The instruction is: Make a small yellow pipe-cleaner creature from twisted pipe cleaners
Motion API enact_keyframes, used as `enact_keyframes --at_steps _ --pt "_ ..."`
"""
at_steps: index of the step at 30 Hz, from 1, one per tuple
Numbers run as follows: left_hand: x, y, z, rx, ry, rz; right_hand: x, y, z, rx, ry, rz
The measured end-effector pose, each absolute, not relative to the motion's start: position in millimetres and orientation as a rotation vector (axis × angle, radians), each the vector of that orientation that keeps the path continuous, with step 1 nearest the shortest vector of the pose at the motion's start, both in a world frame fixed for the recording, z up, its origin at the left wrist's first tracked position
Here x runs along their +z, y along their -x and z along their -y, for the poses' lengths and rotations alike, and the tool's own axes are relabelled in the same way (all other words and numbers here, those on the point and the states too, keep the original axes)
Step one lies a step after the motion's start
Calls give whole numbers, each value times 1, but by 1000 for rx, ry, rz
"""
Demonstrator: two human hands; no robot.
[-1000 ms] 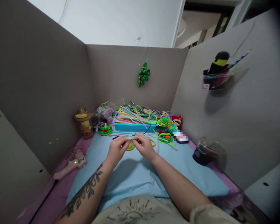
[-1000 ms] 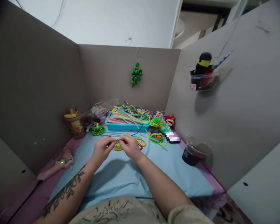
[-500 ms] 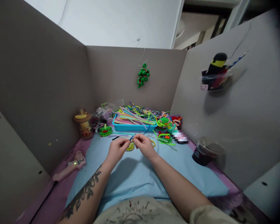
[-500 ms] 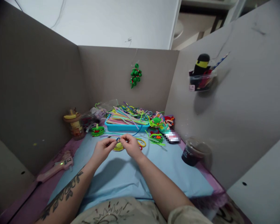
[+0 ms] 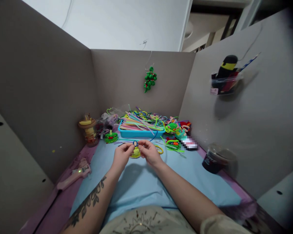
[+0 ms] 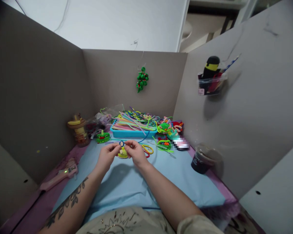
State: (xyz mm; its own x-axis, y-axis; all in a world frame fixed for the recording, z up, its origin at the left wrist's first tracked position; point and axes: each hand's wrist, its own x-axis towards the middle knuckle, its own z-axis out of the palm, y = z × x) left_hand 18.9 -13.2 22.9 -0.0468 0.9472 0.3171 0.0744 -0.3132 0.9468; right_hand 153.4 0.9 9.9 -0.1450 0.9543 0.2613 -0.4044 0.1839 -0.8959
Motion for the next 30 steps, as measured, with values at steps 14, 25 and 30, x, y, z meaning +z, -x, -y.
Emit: enact_keyframes --at_steps 14,25,30 --pt "8 1 -17 1432 -1693 -1387 2 -185 -33 1039 1034 1333" --pt "-28 -3 -32 900 -2478 -1510 -26 -188 -56 922 1070 1664" --pt "-37 -4 -39 932 -2470 -1450 -26 -190 -58 984 1024 1772"
